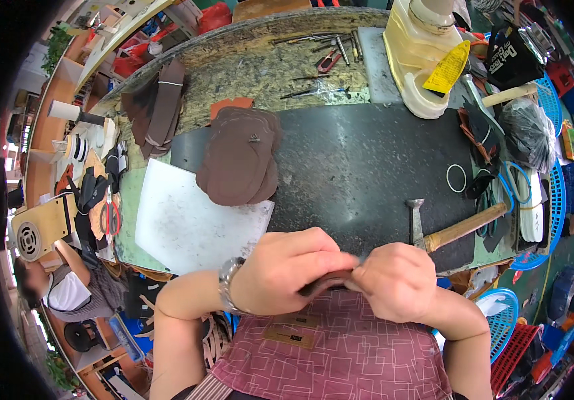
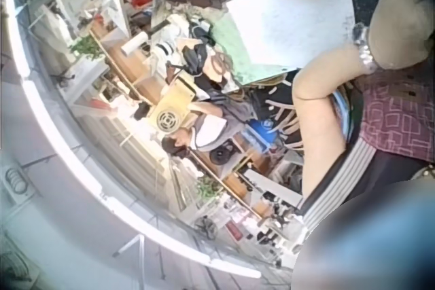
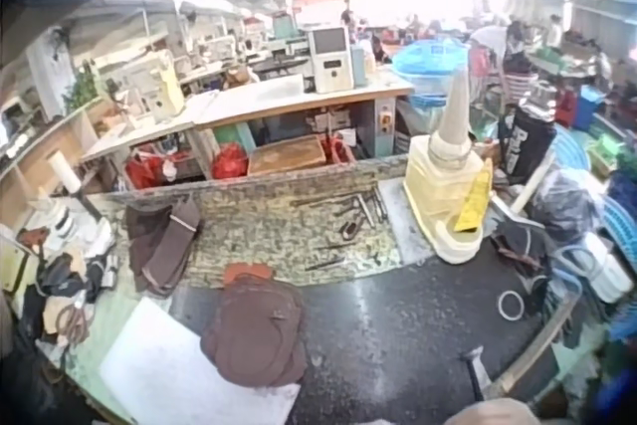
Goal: Assembling leather shoe components by punching holes with a hammer and punch tool, stitching, and applying adhesive.
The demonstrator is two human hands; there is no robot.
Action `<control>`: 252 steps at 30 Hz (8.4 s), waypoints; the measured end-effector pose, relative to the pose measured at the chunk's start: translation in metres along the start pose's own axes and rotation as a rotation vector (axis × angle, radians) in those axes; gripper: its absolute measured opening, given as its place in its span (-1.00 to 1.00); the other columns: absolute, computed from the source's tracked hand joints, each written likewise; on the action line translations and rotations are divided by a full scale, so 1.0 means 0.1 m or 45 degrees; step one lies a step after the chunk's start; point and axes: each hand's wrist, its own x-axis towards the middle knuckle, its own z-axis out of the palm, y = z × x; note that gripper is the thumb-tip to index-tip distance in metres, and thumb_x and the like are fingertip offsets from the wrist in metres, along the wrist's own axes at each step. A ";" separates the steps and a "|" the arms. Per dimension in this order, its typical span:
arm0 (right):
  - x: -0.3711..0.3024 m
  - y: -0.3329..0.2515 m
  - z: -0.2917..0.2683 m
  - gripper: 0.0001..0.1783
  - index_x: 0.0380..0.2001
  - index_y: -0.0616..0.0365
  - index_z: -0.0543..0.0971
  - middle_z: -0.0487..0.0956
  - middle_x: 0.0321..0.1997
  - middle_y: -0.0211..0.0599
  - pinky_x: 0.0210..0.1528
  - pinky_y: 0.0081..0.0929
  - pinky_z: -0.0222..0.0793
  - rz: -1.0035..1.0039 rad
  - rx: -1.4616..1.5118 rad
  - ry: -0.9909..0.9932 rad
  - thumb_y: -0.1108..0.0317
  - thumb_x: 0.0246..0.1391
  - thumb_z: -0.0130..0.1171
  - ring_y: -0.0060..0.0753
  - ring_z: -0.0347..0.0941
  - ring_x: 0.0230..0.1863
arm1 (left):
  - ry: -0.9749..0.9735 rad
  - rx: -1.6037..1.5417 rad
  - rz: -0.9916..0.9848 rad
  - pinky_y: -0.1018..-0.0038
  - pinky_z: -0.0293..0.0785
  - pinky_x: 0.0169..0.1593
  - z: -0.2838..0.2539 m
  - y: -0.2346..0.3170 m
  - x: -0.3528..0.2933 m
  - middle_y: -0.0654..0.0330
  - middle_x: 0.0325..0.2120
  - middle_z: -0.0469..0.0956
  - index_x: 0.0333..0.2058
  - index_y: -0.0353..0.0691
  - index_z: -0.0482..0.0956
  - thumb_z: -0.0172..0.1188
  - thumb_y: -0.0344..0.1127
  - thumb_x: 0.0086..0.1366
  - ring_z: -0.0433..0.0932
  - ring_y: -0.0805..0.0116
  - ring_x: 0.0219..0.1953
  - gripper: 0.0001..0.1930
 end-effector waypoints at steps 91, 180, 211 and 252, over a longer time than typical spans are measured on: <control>0.46 1.64 -0.80 -0.71 -0.46 0.18 0.44 0.49 -0.54 -0.33 -0.64 -0.71 0.28 1.452 0.806 0.414 0.16 0.02 0.16 -0.58 0.36 -0.67 | -0.456 0.788 0.083 0.35 0.31 -0.17 0.17 -1.16 0.36 -0.08 0.09 0.28 -0.04 -0.24 0.41 0.28 -0.27 -0.11 0.36 0.15 -0.12 -0.43; 0.45 1.89 -0.98 -0.74 -0.34 0.24 0.49 0.53 -0.59 -0.36 -0.68 -0.72 0.24 1.399 0.414 0.695 0.24 0.21 0.03 -0.65 0.36 -0.72 | -0.545 0.758 0.056 0.25 0.38 -0.04 0.06 -1.13 0.44 -0.01 -0.04 0.37 -0.12 -0.26 0.48 0.36 -0.32 -0.21 0.37 0.04 -0.05 -0.44; -0.34 1.03 -0.35 -0.69 -0.49 0.18 0.43 0.50 -0.42 -0.26 -0.33 -0.56 0.37 0.984 0.030 0.177 0.45 -0.32 0.38 -0.50 0.43 -0.41 | -0.496 0.993 0.114 0.35 0.49 -0.11 0.15 -1.00 0.43 -0.11 -0.19 0.49 -0.17 -0.47 0.47 0.13 -0.39 -0.02 0.46 -0.01 -0.11 -0.60; 0.34 1.25 -0.19 -0.71 -0.55 0.13 0.42 0.50 -0.53 -0.41 -0.45 -0.61 0.34 1.058 0.227 0.031 0.29 -0.18 0.36 -0.65 0.41 -0.50 | -0.484 0.784 0.145 0.28 0.41 -0.05 0.01 -1.18 0.33 -0.05 -0.16 0.43 -0.23 -0.39 0.50 0.20 -0.40 -0.10 0.41 0.05 -0.10 -0.62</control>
